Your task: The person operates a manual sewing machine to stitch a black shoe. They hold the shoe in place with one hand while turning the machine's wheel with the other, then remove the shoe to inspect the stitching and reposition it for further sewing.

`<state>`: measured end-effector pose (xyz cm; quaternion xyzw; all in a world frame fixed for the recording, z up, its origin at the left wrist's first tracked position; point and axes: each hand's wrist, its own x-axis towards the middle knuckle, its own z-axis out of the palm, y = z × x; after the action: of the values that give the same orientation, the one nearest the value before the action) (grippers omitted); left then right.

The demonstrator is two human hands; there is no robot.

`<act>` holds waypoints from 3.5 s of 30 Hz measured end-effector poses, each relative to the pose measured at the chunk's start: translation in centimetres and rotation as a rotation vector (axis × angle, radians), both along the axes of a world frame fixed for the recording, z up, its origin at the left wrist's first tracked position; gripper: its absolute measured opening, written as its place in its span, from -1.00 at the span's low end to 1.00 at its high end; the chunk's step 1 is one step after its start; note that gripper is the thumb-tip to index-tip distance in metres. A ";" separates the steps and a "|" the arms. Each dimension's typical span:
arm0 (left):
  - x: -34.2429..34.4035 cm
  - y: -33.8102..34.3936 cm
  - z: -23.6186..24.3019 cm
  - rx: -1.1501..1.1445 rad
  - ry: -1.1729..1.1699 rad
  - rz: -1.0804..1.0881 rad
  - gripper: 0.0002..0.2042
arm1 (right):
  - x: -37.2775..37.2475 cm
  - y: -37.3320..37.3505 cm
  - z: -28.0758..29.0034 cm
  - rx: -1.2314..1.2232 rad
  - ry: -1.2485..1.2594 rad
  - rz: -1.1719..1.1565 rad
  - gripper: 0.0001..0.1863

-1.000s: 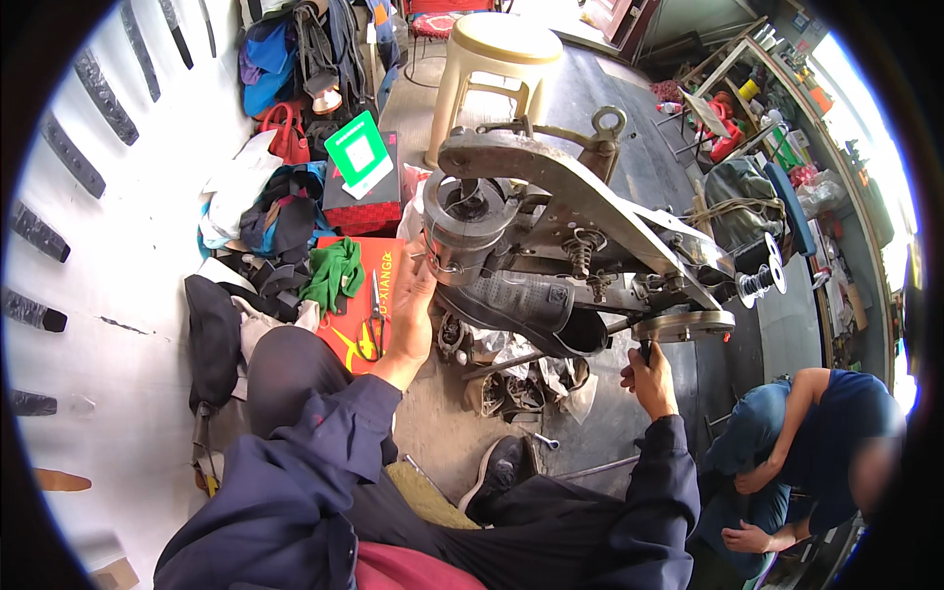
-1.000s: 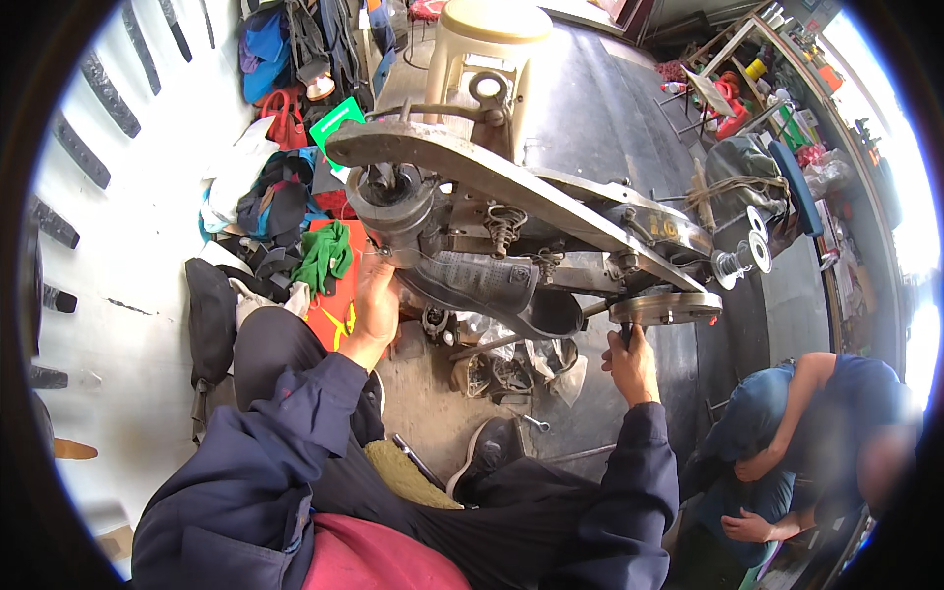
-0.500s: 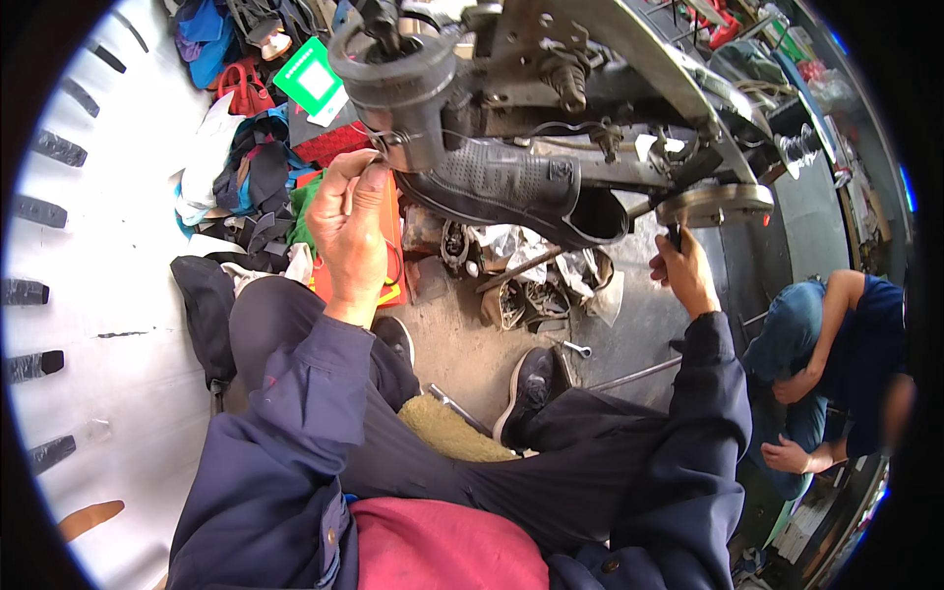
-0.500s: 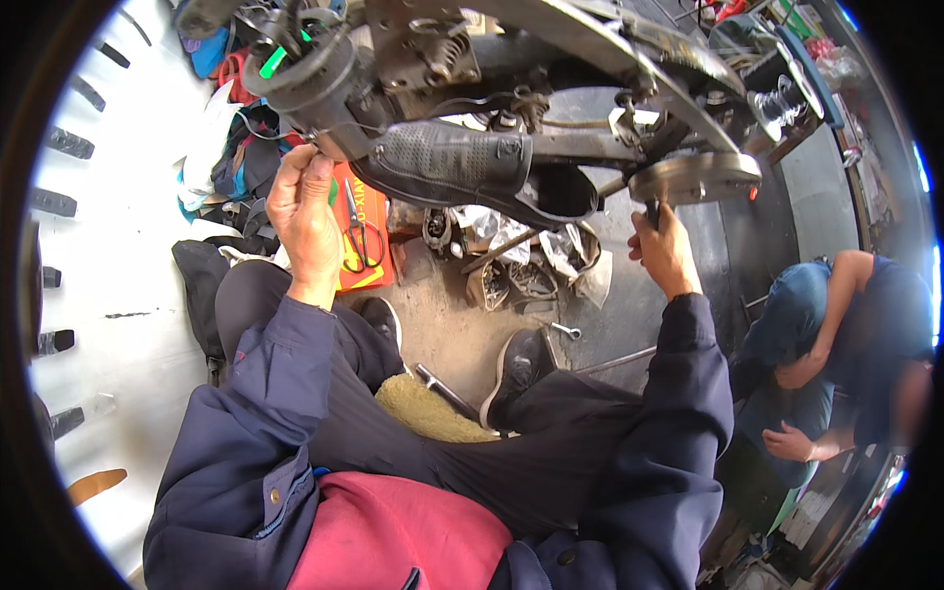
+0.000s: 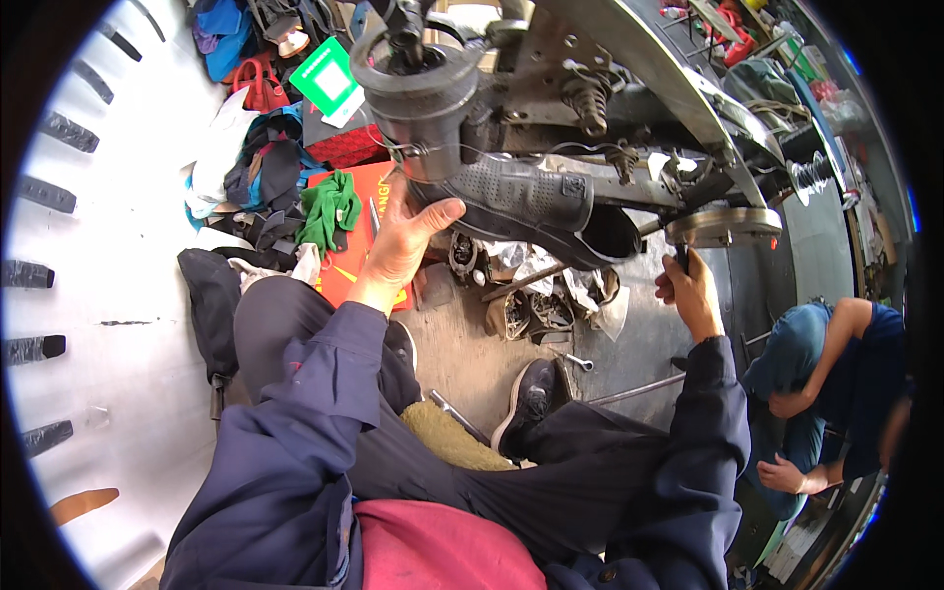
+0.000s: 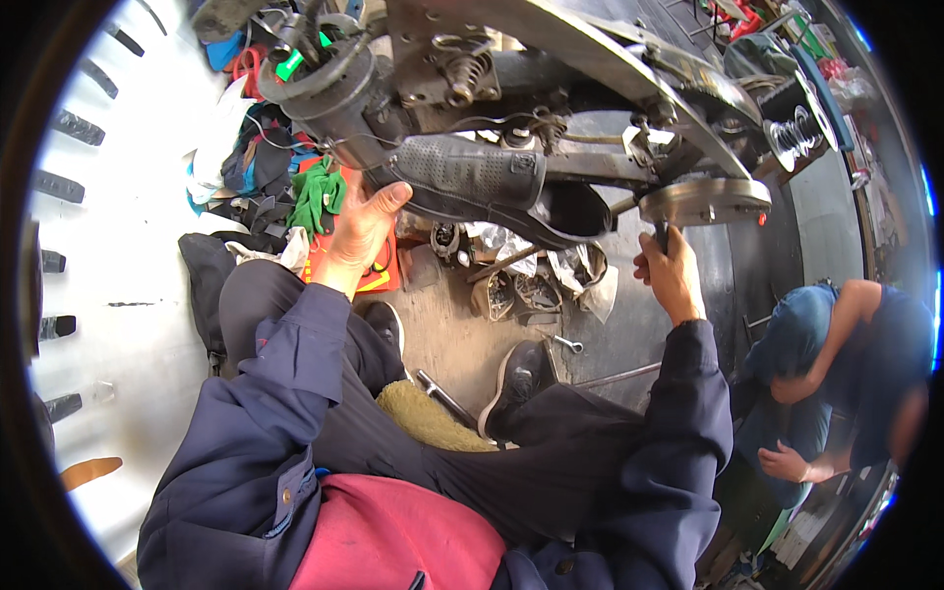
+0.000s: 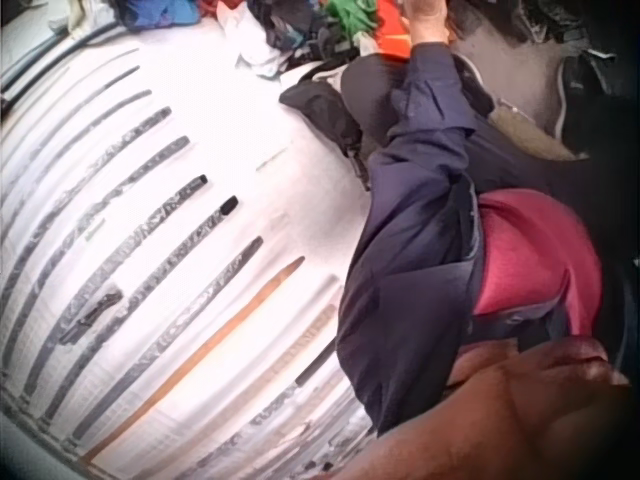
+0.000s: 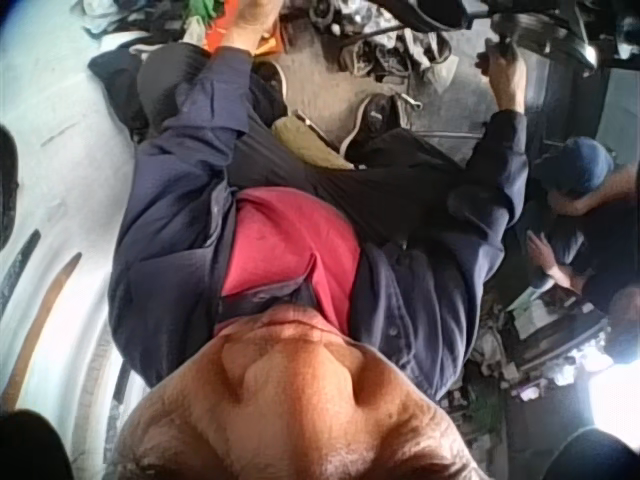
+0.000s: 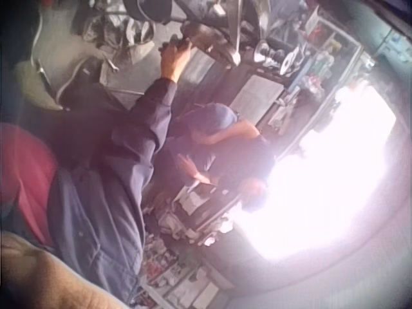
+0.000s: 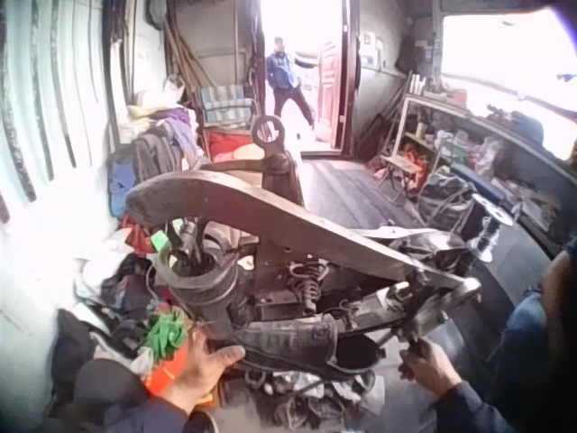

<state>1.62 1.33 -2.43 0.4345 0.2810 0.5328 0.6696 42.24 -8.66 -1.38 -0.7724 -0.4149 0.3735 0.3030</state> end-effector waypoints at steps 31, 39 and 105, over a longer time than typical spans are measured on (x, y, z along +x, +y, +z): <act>-0.9 0.2 1.6 -0.078 0.010 -0.087 -0.29 | -2.5 -0.7 6.0 0.303 0.001 0.112 -0.72; -1.1 -0.1 1.9 -0.077 0.094 -0.061 -0.21 | 6.5 -0.5 6.6 0.391 -0.207 -0.327 -0.85; -1.9 -0.6 2.8 0.418 0.492 0.119 -0.01 | 6.7 -0.3 6.5 0.422 -0.225 -0.325 -0.89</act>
<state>-0.25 0.77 0.40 0.6611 0.3438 0.4964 0.4455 48.90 -9.01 5.09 -0.7852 -0.3851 0.1373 0.4650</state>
